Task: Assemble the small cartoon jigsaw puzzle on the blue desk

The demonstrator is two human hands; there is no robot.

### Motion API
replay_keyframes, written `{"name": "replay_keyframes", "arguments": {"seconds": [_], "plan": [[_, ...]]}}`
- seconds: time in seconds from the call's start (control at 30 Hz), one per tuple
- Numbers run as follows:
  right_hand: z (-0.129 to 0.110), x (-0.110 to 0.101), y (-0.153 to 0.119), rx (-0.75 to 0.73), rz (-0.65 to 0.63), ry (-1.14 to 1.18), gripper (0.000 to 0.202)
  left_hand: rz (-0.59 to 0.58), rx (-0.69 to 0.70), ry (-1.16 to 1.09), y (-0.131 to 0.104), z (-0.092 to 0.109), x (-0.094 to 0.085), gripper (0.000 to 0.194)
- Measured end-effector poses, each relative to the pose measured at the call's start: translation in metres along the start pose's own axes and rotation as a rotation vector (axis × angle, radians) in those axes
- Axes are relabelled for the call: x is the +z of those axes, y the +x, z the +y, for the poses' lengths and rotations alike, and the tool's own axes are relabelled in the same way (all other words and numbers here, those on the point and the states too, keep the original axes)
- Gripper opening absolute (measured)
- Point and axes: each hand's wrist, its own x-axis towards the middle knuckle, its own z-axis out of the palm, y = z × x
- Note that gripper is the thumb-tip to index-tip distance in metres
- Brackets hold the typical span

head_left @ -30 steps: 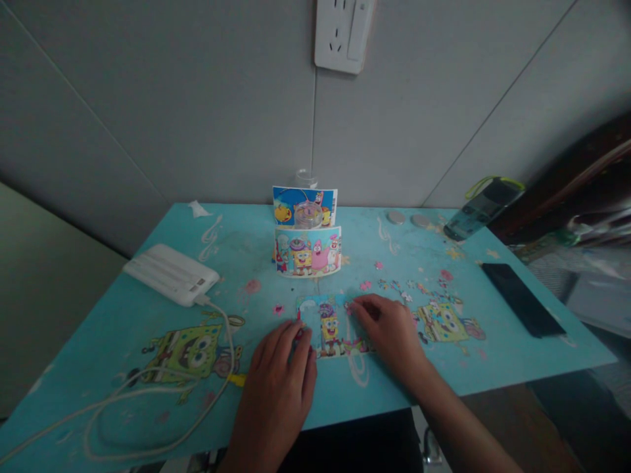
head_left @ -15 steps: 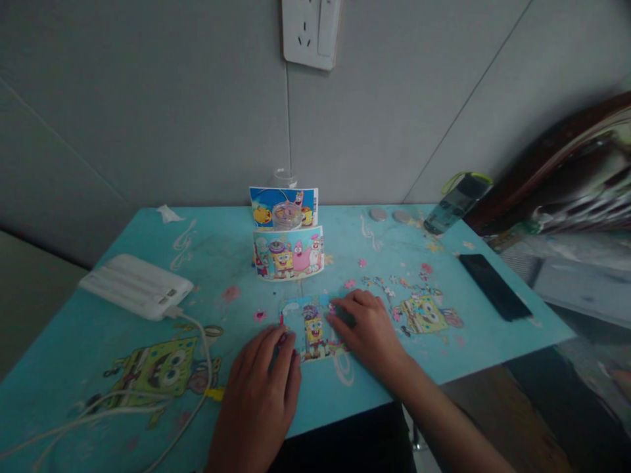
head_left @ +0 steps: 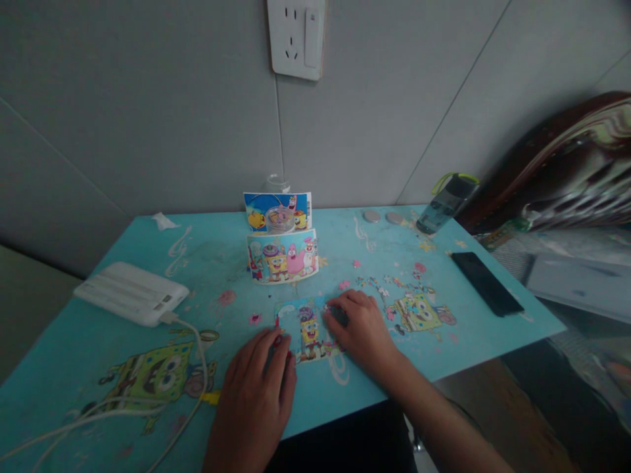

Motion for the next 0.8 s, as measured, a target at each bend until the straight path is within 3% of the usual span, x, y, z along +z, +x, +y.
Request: {"name": "replay_keyframes", "arguments": {"seconds": [0.3, 0.8], "plan": [[-0.003, -0.002, -0.003, -0.078, -0.001, -0.172, 0.020, -0.013, 0.000, 0.005, 0.000, 0.001, -0.001, 0.031], [0.002, -0.005, 0.000, -0.144, 0.002, -0.138, 0.025, -0.050, -0.057, 0.003, 0.003, 0.010, -0.008, 0.030]]}}
